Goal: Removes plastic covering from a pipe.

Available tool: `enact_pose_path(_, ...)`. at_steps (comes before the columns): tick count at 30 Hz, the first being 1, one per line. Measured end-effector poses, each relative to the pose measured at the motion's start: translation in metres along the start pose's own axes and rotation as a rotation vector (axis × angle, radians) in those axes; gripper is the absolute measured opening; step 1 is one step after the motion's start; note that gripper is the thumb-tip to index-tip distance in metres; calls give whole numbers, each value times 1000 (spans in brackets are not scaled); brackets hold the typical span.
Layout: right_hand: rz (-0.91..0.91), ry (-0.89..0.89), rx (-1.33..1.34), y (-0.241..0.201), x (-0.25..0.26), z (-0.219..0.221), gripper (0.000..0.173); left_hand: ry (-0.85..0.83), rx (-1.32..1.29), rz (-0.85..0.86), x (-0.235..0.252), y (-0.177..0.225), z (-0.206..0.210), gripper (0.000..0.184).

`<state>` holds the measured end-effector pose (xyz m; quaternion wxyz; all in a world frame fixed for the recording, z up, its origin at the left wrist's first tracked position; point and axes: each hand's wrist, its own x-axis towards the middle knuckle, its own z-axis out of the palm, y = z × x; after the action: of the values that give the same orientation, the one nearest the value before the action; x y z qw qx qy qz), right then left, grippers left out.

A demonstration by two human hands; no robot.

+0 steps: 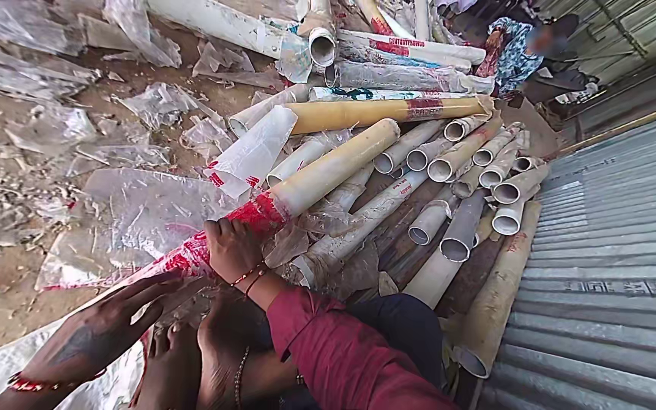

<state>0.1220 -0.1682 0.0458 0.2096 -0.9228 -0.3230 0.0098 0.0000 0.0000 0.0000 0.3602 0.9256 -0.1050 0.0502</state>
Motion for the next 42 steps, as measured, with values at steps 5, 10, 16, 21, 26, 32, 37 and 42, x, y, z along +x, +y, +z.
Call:
enact_pose_path(5, -77, -186, -206, 19, 34, 21, 32, -70, 2, 62, 16, -11, -18, 48)
enact_pose_path(10, -79, -178, -247, 10, 33, 26, 33, -82, 21, -208, 50, 47, -49, 33)
enact_pose_path(16, -104, -47, -322, 13, 25, 36, 32, -183, -49, 84, 34, -29, -24, 28)
enact_pose_path(21, -116, 14, -351, 14, 23, 41, 31, -49, 89, 151, 7, -60, 2, 35)
enact_pose_path(26, -128, 82, -338, 17, 22, 42, 29, -71, 82, 60, 1, -24, -24, 36)
enact_pose_path(32, -115, 26, -367, 14, 21, 40, 32, 39, 106, 62, -22, -24, -18, 33)
enact_pose_path(37, -140, 106, -411, 14, 18, 43, 30, 29, 164, 34, -12, -16, -22, 30)
enact_pose_path(42, -141, 143, -416, 12, 18, 41, 29, -95, 18, -164, 17, -15, -20, 69)
